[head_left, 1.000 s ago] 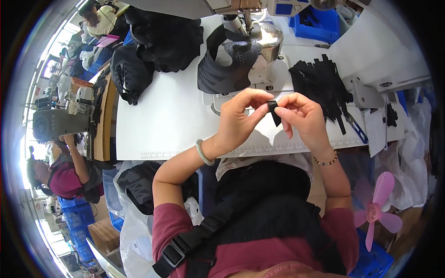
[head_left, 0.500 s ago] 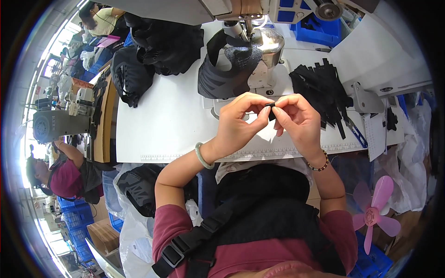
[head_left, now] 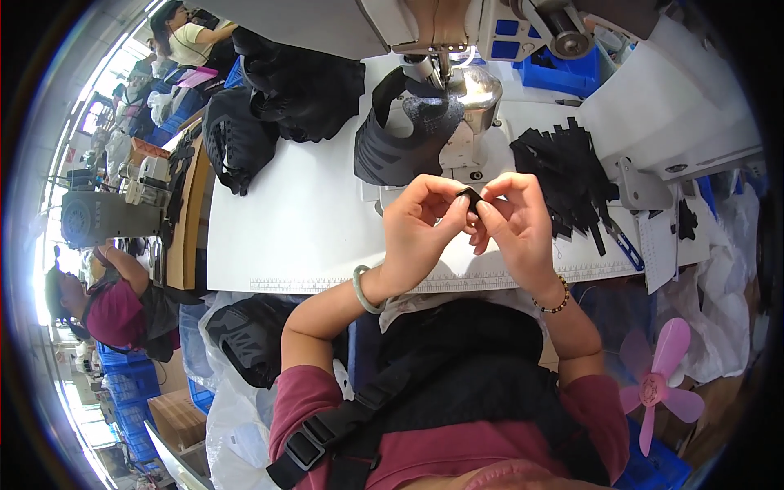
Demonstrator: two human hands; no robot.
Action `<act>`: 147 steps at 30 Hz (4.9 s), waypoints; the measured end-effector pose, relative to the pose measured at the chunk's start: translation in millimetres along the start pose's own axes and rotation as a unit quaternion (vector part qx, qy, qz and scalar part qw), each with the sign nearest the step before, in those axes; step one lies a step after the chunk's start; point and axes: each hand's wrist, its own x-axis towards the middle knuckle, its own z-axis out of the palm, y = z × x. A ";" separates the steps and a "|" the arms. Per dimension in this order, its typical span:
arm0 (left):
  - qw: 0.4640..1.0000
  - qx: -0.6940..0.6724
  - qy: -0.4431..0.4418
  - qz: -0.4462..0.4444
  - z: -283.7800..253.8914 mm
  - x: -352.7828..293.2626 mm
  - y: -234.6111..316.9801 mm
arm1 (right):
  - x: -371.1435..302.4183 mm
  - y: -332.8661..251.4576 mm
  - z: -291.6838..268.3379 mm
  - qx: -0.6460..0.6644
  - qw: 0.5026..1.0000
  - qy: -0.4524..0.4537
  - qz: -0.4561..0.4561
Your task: Stitching black shoe components together using an industrial sewing machine.
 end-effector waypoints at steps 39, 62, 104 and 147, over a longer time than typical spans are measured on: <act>0.982 0.078 -0.054 -0.161 -44.5 93.9 72.6 | 64.8 3.9 25.3 0.008 0.992 0.058 -0.116; 0.975 0.091 -0.107 -0.170 -52.1 100.6 73.6 | 63.4 5.8 16.6 -0.358 0.890 0.079 -0.272; 0.962 -0.050 -0.078 -0.255 -46.0 126.8 79.2 | 72.4 -11.9 19.4 -0.383 0.891 0.116 -0.214; 0.944 0.303 -0.127 -0.033 -107.5 8.2 115.6 | 63.9 -34.8 69.6 -0.373 0.845 -0.192 -0.333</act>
